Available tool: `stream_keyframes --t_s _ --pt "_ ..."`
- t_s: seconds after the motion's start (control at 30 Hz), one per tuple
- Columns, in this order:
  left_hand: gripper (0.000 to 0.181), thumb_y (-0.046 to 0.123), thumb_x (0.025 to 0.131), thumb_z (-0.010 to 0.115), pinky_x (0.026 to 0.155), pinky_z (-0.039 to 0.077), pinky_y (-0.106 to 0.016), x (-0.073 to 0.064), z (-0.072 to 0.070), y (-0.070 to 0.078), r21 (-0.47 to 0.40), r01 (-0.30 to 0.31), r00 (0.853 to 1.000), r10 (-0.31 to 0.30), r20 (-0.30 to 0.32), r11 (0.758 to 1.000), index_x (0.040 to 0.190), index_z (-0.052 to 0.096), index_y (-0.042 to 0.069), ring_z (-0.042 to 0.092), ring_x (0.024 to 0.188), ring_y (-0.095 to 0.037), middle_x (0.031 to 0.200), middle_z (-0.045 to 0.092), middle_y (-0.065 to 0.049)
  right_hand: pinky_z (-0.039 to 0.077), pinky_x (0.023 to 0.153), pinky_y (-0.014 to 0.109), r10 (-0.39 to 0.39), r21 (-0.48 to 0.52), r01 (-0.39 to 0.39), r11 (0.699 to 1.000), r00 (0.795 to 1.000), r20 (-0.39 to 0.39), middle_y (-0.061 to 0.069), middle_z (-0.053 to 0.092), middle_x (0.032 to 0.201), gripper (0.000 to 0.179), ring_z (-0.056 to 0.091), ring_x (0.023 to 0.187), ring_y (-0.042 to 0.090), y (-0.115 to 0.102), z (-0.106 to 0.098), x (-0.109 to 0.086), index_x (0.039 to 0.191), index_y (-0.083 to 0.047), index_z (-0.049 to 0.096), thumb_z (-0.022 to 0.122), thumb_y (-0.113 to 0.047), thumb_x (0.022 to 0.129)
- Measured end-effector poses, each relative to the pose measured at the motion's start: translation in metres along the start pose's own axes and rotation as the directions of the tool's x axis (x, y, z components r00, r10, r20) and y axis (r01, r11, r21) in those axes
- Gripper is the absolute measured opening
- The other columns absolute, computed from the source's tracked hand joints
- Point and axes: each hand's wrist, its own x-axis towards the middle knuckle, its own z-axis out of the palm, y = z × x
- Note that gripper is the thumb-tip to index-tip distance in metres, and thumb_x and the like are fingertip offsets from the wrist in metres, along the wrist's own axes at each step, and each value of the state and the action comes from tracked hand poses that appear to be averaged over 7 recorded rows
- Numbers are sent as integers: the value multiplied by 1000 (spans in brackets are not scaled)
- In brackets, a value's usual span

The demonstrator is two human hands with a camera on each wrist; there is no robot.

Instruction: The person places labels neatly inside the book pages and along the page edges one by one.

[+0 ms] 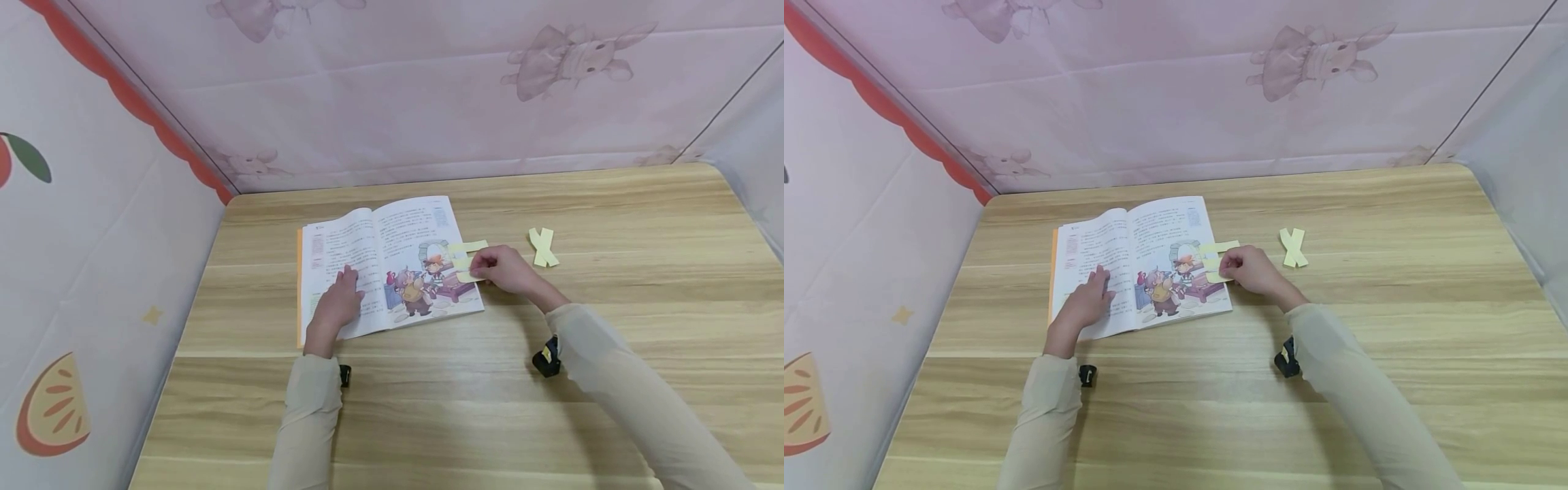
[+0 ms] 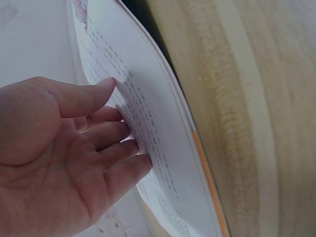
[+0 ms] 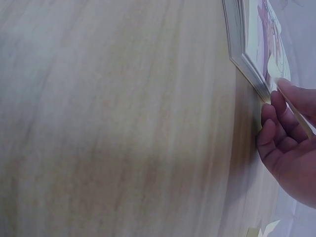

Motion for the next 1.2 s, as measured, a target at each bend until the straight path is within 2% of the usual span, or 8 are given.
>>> stream_keyframes --t_s 0.4,0.67,0.9,1.2 --pt "50 19 97 42 106 23 -47 1 1 -1 0 -2 1000 2 -4 1000 141 27 0 16 136 -30 149 12 -16 44 53 25 -5 -30 5 1000 1000 -2 3 57 66 7 51 58 15 3 1 2 78 -1 63 62 -3 85" --pt "50 19 97 42 105 25 -48 1 2 -1 3 -3 1000 3 -8 1000 141 28 0 18 135 -31 149 13 -16 41 58 28 -6 -54 6 999 1000 -8 2 56 68 6 48 64 15 3 3 1 79 -3 63 63 -5 85" --pt "50 18 97 42 105 24 -48 2 3 -1 -2 -7 1000 7 -11 1000 141 29 0 18 135 -31 149 13 -16 40 66 30 -18 -93 14 996 999 -40 4 60 74 5 50 71 19 3 0 0 81 -4 64 65 -8 84" --pt "50 20 97 42 106 22 -48 3 3 -2 2 4 1000 -4 -3 1000 142 27 1 15 136 -30 150 12 -15 48 73 36 -46 -97 37 995 994 -95 9 63 82 5 57 80 23 1 -7 -5 84 -2 64 63 -6 85"
